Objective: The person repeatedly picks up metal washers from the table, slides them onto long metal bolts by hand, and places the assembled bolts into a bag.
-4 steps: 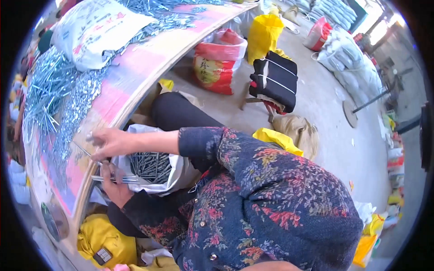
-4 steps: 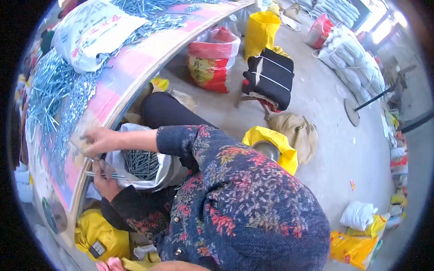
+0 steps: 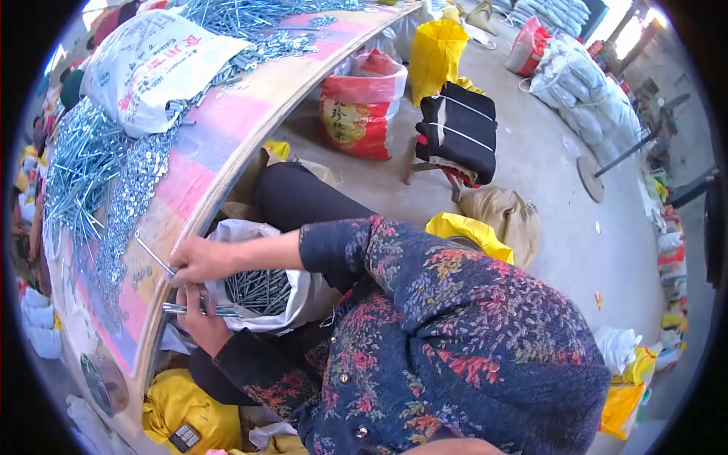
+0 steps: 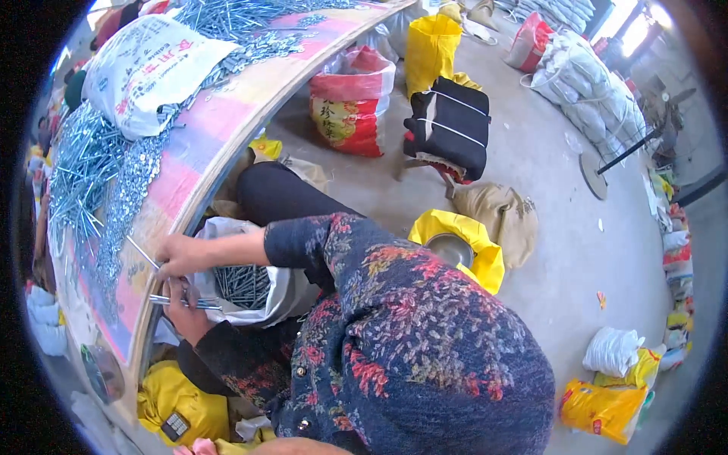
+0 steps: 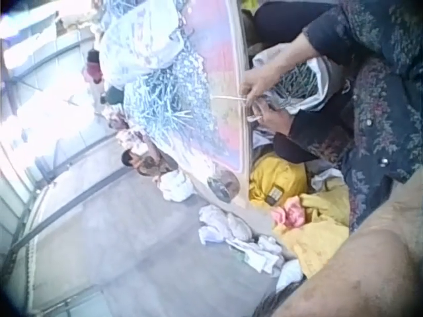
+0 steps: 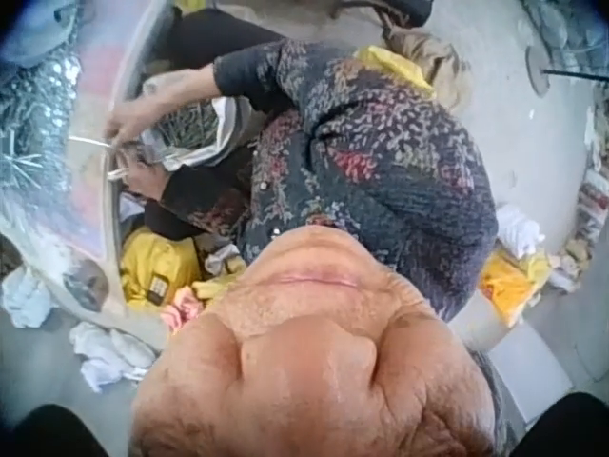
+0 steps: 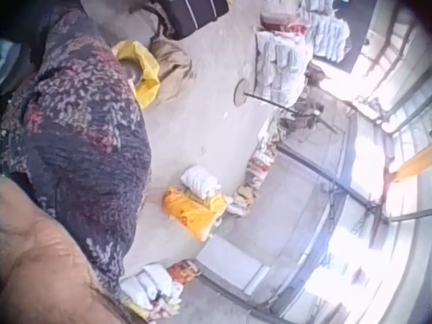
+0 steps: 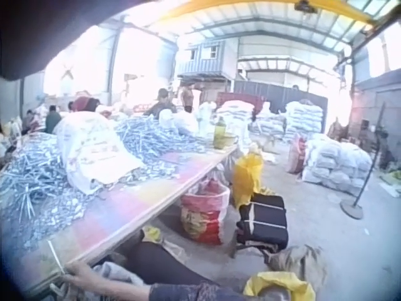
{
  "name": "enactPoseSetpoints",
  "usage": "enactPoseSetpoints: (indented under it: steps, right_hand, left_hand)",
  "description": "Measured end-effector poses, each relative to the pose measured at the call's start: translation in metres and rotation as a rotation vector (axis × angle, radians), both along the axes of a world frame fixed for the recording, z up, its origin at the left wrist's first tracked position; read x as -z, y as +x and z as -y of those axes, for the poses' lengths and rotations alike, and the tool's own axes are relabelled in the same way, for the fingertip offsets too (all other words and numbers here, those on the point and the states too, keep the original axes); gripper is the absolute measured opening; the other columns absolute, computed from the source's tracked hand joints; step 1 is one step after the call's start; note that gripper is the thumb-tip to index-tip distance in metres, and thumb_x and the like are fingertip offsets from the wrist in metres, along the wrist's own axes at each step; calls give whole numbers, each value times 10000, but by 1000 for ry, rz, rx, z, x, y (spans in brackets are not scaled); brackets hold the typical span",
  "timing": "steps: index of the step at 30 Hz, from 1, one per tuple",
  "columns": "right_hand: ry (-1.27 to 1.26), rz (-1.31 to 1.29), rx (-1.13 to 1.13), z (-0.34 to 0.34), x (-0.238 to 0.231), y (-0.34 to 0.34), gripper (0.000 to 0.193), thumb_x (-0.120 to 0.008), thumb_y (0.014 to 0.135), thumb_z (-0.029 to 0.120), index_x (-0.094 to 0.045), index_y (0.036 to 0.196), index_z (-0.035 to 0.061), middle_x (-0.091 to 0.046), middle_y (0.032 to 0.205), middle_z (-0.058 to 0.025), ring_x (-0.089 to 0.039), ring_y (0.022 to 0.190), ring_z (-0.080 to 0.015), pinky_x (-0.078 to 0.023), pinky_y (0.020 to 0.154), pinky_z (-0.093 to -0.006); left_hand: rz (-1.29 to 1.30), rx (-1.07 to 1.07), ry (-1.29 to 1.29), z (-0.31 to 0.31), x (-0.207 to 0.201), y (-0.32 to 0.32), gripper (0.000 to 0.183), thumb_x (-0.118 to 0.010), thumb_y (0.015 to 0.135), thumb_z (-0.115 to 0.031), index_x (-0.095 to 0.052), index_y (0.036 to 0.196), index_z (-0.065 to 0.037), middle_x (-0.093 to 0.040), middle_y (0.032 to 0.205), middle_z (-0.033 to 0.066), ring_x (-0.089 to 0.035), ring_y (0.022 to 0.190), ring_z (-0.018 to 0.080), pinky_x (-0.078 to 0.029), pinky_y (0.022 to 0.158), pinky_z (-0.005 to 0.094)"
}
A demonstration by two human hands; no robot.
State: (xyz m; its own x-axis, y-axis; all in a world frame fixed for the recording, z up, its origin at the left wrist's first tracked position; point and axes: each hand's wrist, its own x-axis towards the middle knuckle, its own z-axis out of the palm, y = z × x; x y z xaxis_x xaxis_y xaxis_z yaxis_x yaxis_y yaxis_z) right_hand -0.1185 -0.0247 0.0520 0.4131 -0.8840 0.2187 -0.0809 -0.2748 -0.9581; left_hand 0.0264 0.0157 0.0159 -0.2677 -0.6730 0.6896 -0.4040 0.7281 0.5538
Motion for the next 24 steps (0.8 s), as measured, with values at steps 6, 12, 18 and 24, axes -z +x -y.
enactPoseSetpoints:
  steps: [6,12,18,24]
  right_hand:
    - [-284,-116,556,-14,38,42,222,-595,810,188,-560,867,-24,-600,795,-248,-605,811,-429,-480,697,-484]
    - [-174,-178,402,-28,12,8,313,-615,798,226,-572,946,-46,-613,846,-284,-598,858,-455,-478,762,-505]
    - [-333,-551,354,-21,22,-16,347,-641,744,317,-627,822,-21,-639,842,-220,-632,827,-378,-500,688,-446]
    - [-279,-216,136,-9,23,13,278,-612,762,279,-612,783,2,-601,717,-218,-621,695,-355,-479,617,-442]
  left_hand:
    - [-631,-188,689,7,27,0,151,-619,903,-138,-615,942,8,-589,844,9,-552,738,110,-453,626,238]
    - [-606,-102,714,-4,0,12,304,-628,880,-96,-551,1135,50,-612,919,53,-563,792,116,-452,697,241]
    - [-583,-91,952,-7,-15,15,471,-631,822,-44,-472,1261,17,-591,914,58,-555,774,113,-439,662,241]
    - [-431,61,614,2,35,9,337,-637,800,-105,-557,1115,-19,-575,910,8,-557,786,134,-475,662,286]
